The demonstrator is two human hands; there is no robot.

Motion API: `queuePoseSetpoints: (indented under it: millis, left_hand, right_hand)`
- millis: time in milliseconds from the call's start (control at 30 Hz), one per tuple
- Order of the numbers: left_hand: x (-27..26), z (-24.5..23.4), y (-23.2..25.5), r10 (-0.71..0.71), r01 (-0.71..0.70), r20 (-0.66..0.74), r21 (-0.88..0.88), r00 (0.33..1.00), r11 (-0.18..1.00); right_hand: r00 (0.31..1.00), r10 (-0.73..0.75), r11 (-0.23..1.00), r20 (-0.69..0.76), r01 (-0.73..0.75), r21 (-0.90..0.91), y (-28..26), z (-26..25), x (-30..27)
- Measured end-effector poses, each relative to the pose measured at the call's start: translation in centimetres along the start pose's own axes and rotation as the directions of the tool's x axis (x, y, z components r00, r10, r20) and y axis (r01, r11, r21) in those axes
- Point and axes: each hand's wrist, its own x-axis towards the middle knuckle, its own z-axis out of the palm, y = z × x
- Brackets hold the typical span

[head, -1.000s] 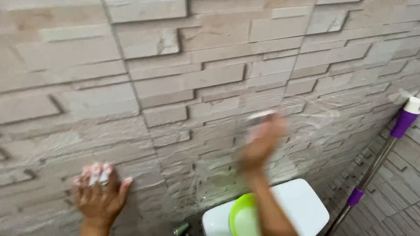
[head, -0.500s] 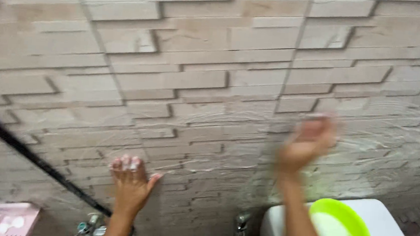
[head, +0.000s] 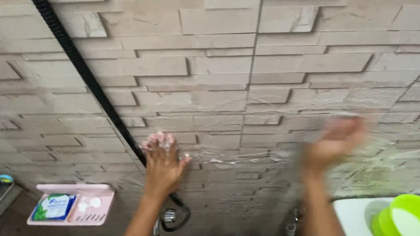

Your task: Scrubbing bathroom wall tiles and the toilet tank with a soapy sponge

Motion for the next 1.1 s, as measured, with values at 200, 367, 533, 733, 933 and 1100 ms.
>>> queuePoseSetpoints:
  millis: [200, 367, 533, 733, 933, 1100]
  left_hand:
    - [-1.5, -1.5, -4.0, -0.033, 0.034, 0.014, -0.133, 0.999, 0.991]
    - [-0.9, -6.4, -6.1, -0.092, 0.109, 0.087, -0.212, 0.992, 0.971]
    - [1.8, -7.7, 1.4, -0.212, 0.203, 0.041, -0.513, 0.976, 0.834]
    - [3.2, -5.5, 10.3, -0.292, 0.162, -0.052, -0.734, 0.955, 0.659]
    - [7.3, -4.8, 13.1, -0.337, 0.292, -0.245, -0.202, 0.909, 0.935]
    - [6.4, -7.2, 8.7, -0.712, 0.614, -0.062, -0.458, 0.699, 0.643]
  right_hand:
    - [0.71, -0.554, 0.832, 0.434, 0.492, 0.258, -21.1, 2.4, -4.4]
    - [0.994, 0.019, 0.999, 0.11, -0.016, -0.037, -6.1, -1.9, -2.1]
    - [0.867, 0.258, 0.957, 0.426, -0.29, 0.009, -17.0, 0.1, -8.1]
    - [0.479, 0.272, 0.668, 0.835, -0.718, 0.194, -25.8, -0.8, -7.1]
    - [0.331, 0.21, 0.416, 0.92, -0.882, 0.223, -21.1, -4.5, -3.6]
    - [-0.004, 0.31, 0.577, 0.951, -0.794, -0.191, -13.5, -13.3, -7.4]
